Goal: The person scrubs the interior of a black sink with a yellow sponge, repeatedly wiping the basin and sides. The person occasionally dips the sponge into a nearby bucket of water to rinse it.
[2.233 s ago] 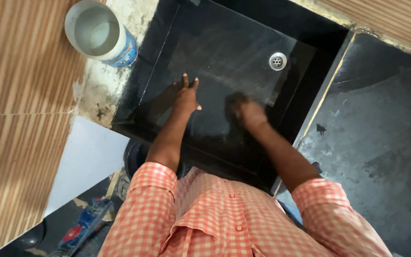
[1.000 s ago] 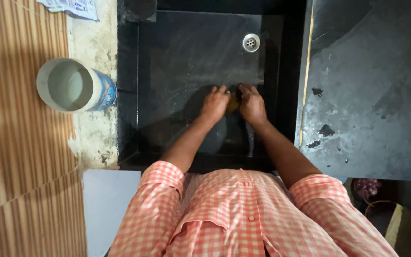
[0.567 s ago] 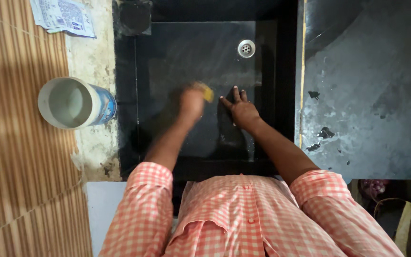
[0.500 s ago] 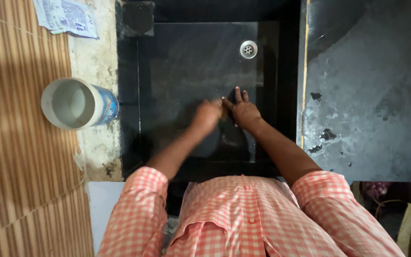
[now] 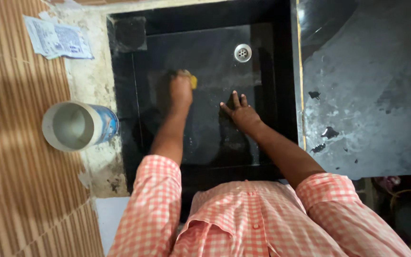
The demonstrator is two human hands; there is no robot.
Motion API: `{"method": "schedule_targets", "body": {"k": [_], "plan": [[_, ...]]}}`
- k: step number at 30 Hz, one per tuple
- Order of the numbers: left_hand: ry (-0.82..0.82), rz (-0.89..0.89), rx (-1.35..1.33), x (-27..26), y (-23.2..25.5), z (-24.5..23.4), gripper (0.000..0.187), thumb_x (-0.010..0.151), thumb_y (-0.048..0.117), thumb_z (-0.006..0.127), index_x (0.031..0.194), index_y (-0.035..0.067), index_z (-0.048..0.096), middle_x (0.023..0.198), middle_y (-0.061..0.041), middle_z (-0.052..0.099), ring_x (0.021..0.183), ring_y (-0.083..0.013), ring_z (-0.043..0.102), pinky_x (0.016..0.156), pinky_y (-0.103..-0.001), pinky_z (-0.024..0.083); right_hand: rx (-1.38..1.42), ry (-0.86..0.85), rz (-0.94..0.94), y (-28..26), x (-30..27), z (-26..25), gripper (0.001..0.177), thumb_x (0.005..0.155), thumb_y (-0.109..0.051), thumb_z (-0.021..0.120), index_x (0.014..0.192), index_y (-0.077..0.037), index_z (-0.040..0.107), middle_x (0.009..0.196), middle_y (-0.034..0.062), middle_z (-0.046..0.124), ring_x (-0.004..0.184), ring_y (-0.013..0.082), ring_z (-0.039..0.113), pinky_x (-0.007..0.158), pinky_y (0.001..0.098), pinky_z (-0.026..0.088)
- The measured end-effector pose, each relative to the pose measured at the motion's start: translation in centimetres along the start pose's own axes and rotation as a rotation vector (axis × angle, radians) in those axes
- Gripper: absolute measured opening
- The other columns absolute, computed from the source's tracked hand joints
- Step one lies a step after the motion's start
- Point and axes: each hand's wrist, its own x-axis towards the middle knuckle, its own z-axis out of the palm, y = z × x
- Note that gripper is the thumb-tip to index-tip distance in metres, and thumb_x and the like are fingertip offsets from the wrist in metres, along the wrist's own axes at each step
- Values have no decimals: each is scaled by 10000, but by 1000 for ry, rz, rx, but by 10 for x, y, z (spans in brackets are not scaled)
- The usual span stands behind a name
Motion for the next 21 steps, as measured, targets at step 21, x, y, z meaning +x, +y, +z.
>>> {"method": "schedule_targets", "body": {"k": [21], "plan": [[-212,-388,-293,30,60,20,307,1079,211,485,1018,16,714,1008,-236,716,931,-408,693,815,-519,547,-11,48,3,7,20,28,767,996,-70,490,1645,-334,178,1674,319,-18,1503,551,184,1119,501,436]]}}
